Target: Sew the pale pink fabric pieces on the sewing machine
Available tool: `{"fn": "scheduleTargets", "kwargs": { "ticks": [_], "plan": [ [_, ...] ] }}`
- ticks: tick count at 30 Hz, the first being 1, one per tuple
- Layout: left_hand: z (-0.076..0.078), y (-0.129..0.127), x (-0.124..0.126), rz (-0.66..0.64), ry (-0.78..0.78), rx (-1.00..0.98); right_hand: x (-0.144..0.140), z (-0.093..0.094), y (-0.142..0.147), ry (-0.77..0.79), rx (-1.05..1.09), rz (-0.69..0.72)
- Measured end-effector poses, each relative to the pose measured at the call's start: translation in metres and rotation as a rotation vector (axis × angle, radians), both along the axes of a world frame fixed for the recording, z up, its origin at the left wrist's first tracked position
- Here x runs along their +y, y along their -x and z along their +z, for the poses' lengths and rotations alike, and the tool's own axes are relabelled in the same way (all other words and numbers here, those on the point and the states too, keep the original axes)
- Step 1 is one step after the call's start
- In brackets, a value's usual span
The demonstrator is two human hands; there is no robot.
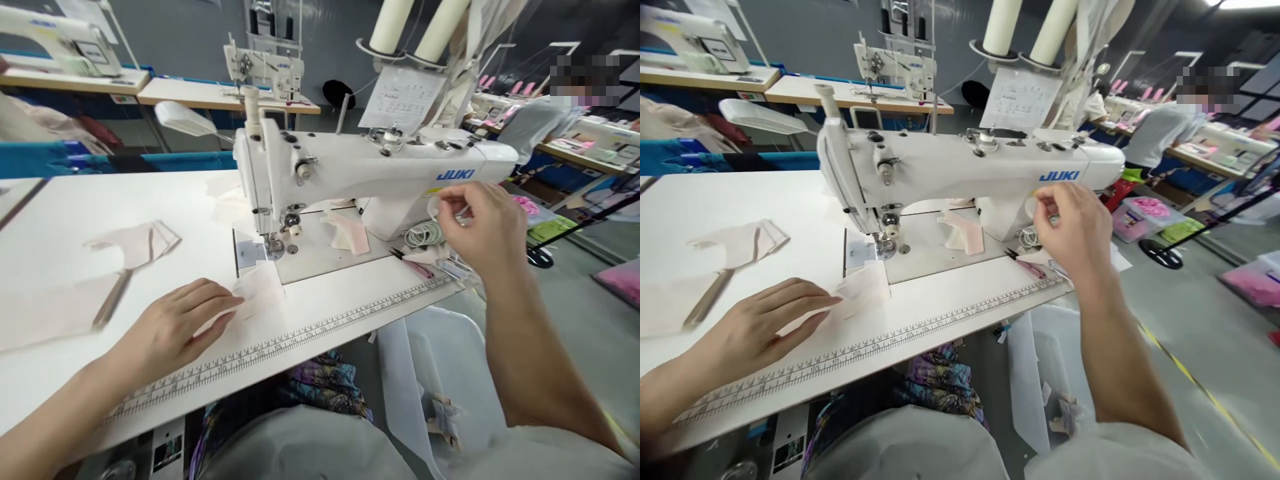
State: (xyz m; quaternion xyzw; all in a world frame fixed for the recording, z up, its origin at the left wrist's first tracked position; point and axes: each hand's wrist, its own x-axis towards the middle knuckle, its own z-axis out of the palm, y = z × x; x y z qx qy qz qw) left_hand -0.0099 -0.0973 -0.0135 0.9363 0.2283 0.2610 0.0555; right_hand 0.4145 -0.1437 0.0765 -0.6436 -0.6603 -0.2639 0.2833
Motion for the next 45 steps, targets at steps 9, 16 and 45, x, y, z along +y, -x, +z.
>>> {"fn": "scheduleTargets", "kwargs": {
  "ticks": [9, 16, 45],
  "plan": [
    [0.020, -0.006, -0.007, 0.096, 0.558, -0.069, 0.001, -0.009, 0.111, 0.762, 0.374, 0.683],
    [0.039, -0.014, -0.018, -0.106, 1.013, -0.221, 0.018, -0.003, 0.170, 0.823, 0.270, 1.171],
    [0.025, -0.016, -0.009, 0.315, 1.169, -0.427, -0.011, -0.080, 0.198, 1.136, 0.893, 1.041]
  ]
}}
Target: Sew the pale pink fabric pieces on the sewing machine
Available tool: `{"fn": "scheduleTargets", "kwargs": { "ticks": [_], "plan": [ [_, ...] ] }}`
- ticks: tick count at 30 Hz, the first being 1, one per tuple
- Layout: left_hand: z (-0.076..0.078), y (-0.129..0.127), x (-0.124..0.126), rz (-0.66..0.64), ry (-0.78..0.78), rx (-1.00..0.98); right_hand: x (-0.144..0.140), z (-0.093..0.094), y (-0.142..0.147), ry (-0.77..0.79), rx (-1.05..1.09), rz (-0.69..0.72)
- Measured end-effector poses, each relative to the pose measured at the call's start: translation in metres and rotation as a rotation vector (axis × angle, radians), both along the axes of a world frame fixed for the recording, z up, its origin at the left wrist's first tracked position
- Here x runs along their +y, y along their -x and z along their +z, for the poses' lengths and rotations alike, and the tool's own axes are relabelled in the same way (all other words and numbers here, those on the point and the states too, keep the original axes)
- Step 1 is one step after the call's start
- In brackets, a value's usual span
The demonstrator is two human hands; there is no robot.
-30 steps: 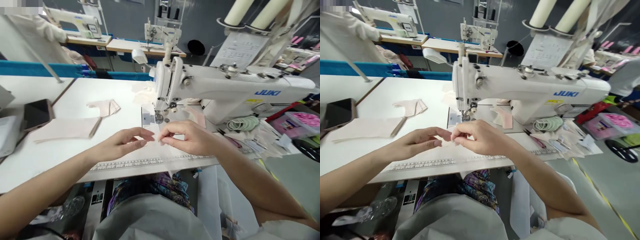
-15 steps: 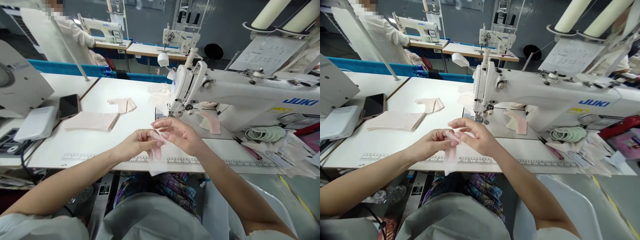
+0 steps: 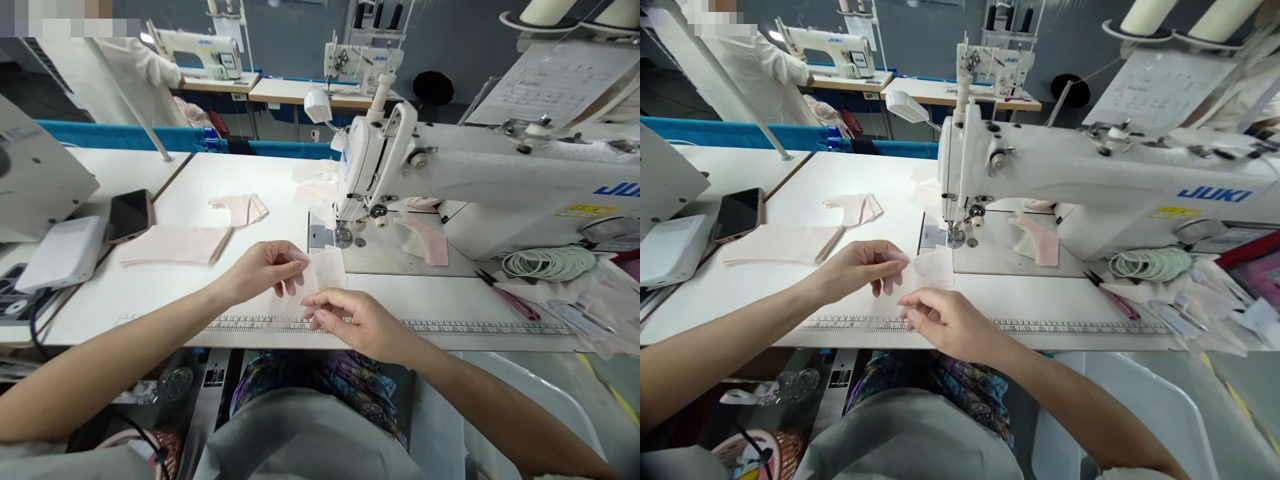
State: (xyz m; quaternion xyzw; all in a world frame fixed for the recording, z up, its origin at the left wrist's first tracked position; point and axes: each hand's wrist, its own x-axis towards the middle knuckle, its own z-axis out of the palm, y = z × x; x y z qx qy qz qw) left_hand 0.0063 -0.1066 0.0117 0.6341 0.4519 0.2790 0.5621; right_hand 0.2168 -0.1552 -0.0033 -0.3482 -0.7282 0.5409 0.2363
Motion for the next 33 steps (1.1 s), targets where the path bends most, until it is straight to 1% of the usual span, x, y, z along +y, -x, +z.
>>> {"fn": "scheduleTargets", "kwargs": {
  "ticks": [4, 6, 8, 11, 15, 19, 24, 27, 33],
  "plan": [
    [-0.004, -0.015, 0.032, -0.057, 0.072, 0.073, 0.018, 0.001, -0.013, 0.111, -0.050, -0.016],
    [-0.007, -0.024, 0.046, -0.104, 0.076, 0.124, 0.028, 0.001, -0.020, 0.173, -0.065, -0.011],
    [-0.011, -0.032, 0.058, -0.136, 0.007, 0.203, 0.037, 0.000, -0.027, 0.230, -0.064, -0.006],
    [-0.016, -0.041, 0.069, -0.127, -0.153, 0.326, 0.046, -0.006, -0.035, 0.286, -0.024, -0.012],
    [-0.022, -0.048, 0.075, -0.093, -0.306, 0.472, 0.050, -0.014, -0.041, 0.324, 0.029, -0.030],
    [-0.027, -0.051, 0.077, -0.052, -0.358, 0.549, 0.050, -0.016, -0.044, 0.355, 0.011, -0.042],
    [-0.031, -0.053, 0.079, -0.055, -0.452, 0.588, 0.053, -0.015, -0.046, 0.380, -0.028, -0.063],
    [-0.033, -0.053, 0.079, -0.048, -0.483, 0.597, 0.055, -0.014, -0.045, 0.389, -0.048, -0.081],
    [-0.034, -0.055, 0.078, -0.033, -0.487, 0.650, 0.054, -0.014, -0.044, 0.404, -0.050, -0.083]
  ]
}}
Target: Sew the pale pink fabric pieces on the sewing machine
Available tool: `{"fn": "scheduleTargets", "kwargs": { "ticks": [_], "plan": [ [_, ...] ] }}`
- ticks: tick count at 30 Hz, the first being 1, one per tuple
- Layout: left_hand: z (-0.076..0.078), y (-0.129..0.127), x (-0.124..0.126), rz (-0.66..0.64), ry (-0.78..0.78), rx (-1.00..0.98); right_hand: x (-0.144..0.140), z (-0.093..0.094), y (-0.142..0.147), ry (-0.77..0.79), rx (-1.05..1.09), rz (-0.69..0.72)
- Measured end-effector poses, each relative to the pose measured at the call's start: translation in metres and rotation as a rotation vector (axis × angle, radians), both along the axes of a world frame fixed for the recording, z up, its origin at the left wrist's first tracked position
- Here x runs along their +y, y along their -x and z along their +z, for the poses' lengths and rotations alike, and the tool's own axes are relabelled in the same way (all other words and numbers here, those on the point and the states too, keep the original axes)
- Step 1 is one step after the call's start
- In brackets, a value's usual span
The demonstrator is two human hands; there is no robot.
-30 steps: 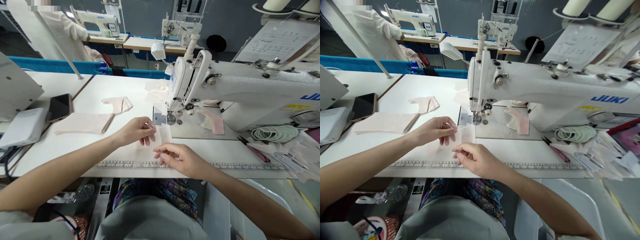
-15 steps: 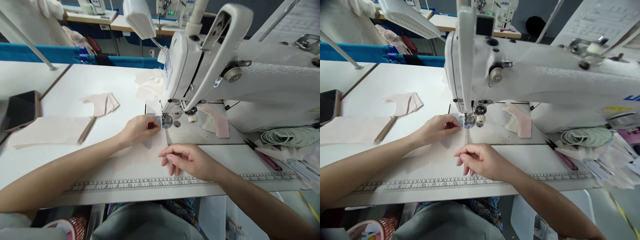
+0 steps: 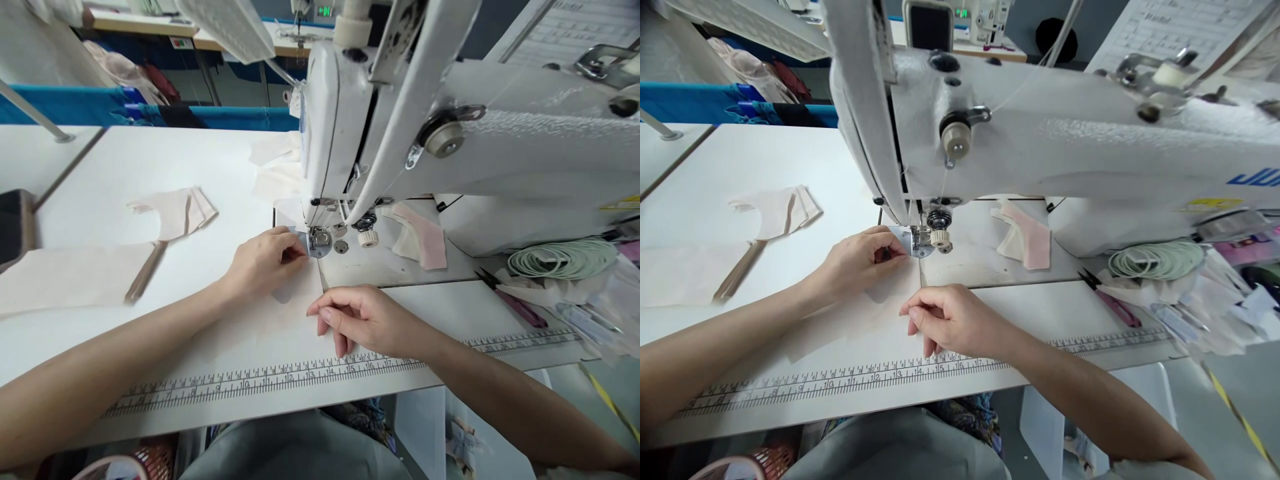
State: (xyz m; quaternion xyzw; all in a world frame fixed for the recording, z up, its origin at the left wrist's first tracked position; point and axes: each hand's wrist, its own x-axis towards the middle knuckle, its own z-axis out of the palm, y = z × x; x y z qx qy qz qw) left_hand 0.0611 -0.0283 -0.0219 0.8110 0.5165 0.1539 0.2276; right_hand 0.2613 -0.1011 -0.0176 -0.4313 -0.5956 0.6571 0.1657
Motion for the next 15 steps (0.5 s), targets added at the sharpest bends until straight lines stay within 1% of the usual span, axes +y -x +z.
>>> {"fn": "scheduleTargets", "kwargs": {
  "ticks": [7, 10, 11, 12, 13, 15],
  "plan": [
    [-0.0006, -0.0013, -0.0003, 0.005, 0.007, 0.011, 0.0021, 0.0037, -0.0004, 0.006, -0.027, 0.032],
    [-0.0011, -0.0015, -0.0002, 0.007, 0.000, 0.016, 0.0034, 0.0063, -0.0035, -0.006, -0.061, 0.086],
    [-0.0012, -0.0016, -0.0001, 0.007, -0.003, 0.018, 0.0039, 0.0069, -0.0051, -0.034, -0.080, 0.106],
    [-0.0013, -0.0017, 0.0000, 0.007, -0.003, 0.021, 0.0045, 0.0071, -0.0067, -0.096, -0.107, 0.120],
    [-0.0012, -0.0019, 0.0001, 0.008, -0.002, 0.024, 0.0051, 0.0070, -0.0082, -0.204, -0.148, 0.121],
    [-0.0008, -0.0022, 0.0002, 0.010, 0.001, 0.032, 0.0064, 0.0050, -0.0100, -0.536, -0.267, 0.077]
  ]
}}
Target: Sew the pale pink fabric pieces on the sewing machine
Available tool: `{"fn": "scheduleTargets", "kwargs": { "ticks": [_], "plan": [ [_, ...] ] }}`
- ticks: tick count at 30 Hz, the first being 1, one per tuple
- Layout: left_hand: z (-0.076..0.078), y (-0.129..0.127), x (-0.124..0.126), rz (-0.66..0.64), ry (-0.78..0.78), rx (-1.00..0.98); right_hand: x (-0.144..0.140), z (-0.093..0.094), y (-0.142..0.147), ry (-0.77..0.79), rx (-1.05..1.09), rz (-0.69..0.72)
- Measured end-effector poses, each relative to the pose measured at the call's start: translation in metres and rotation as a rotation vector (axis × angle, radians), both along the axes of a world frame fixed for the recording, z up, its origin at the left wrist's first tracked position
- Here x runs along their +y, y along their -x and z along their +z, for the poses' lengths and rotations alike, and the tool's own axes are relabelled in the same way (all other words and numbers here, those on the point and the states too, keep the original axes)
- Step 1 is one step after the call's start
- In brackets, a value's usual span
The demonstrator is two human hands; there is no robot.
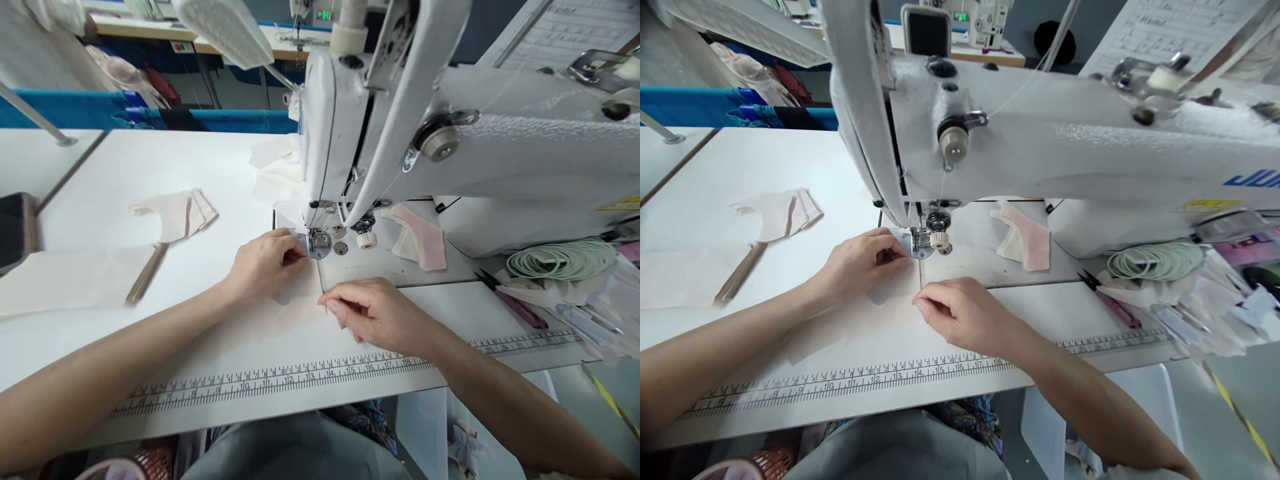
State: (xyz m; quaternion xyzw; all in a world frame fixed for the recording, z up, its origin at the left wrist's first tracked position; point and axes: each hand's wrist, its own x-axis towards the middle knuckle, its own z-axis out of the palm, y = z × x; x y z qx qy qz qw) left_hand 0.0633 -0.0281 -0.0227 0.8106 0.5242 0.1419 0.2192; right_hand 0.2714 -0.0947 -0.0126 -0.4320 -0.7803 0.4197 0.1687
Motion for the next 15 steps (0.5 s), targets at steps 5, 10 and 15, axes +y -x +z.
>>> {"fn": "scheduleTargets", "kwargs": {
  "ticks": [5, 10, 15],
  "plan": [
    [0.001, -0.001, 0.000, -0.004, -0.008, 0.013, 0.000, -0.010, 0.002, -0.672, -0.321, -0.072],
    [0.000, -0.001, -0.001, -0.004, -0.046, 0.021, -0.002, -0.015, 0.005, -0.805, -0.507, -0.035],
    [-0.002, -0.002, -0.001, 0.006, -0.052, 0.023, -0.004, -0.014, 0.008, -0.842, -0.570, -0.021]
  ]
}}
